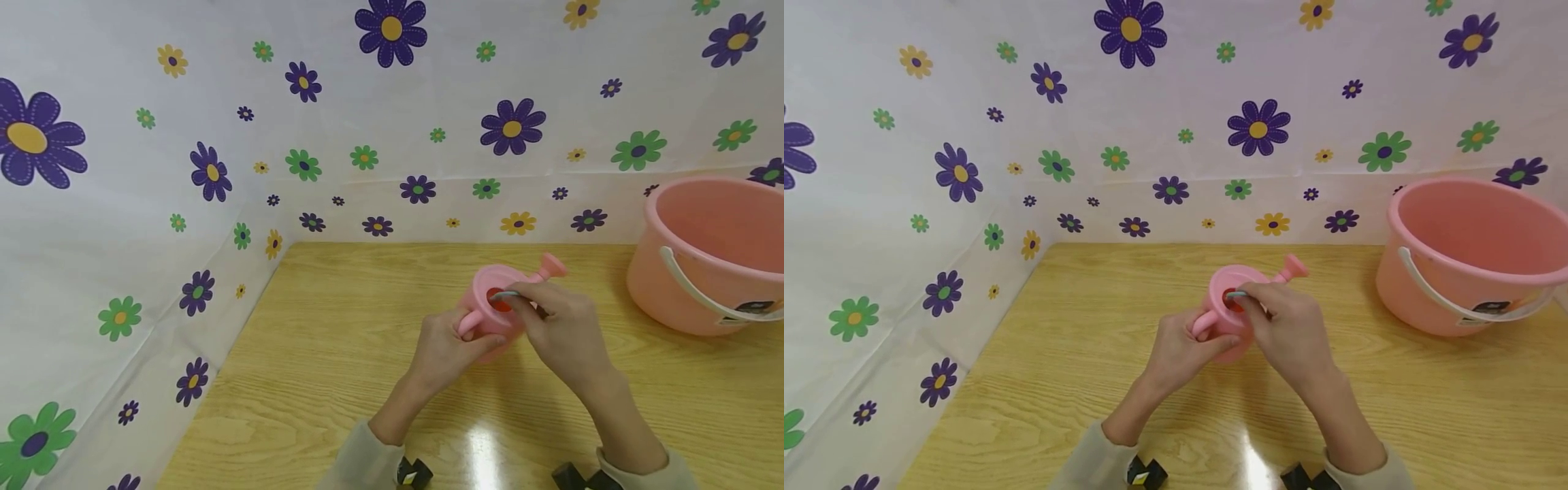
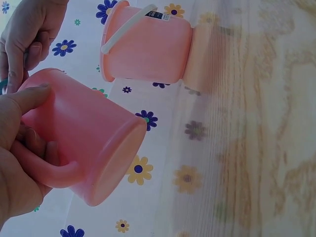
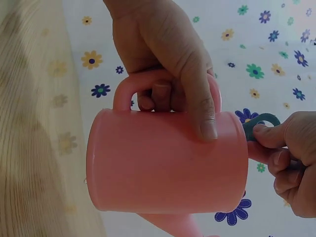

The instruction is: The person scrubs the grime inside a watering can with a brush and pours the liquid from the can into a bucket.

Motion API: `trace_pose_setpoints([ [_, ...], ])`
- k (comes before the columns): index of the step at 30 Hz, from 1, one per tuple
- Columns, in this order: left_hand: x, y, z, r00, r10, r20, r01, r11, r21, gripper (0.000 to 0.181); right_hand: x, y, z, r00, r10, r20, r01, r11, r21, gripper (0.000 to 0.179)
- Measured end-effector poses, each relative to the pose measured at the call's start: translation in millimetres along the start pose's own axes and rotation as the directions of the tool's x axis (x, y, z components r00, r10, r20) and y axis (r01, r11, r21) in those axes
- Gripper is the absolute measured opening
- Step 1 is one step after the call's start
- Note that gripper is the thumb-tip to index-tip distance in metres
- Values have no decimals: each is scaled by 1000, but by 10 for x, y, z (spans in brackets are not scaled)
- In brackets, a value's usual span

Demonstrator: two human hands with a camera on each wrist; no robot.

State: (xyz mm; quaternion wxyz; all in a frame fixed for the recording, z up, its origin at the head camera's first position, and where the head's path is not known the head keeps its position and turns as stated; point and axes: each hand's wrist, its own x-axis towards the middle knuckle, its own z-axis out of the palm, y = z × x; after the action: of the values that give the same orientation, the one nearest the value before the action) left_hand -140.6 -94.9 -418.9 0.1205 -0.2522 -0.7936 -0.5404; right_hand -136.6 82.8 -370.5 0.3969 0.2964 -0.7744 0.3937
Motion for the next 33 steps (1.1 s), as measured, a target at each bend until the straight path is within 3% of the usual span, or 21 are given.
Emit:
trace_pose_setpoints([
  [7, 12, 13, 0, 1000, 3, 9, -3, 1000, 13, 28, 23, -53, -59, 998, 66, -3, -66, 995, 73, 23],
  [12, 14, 24, 0, 1000, -2, 5, 2, 1000, 12, 21, 52, -102, -157, 995, 95, -24, -91, 986, 139, 23],
  [16, 14, 30, 1, 1000, -1, 0, 1, 1000, 26, 22, 57, -104, -168, 995, 95, -23, -91, 987, 135, 21],
  [27, 0, 13, 1, 1000, -4, 1, 4, 1000, 25, 22, -25, -1, 13, 989, 125, 74, -132, 986, 102, 22],
  [33, 10, 11, 2, 1000, -8, 15, 7, 1000, 21, 21, 10, -38, -83, 993, 113, 23, -115, 986, 118, 21],
])
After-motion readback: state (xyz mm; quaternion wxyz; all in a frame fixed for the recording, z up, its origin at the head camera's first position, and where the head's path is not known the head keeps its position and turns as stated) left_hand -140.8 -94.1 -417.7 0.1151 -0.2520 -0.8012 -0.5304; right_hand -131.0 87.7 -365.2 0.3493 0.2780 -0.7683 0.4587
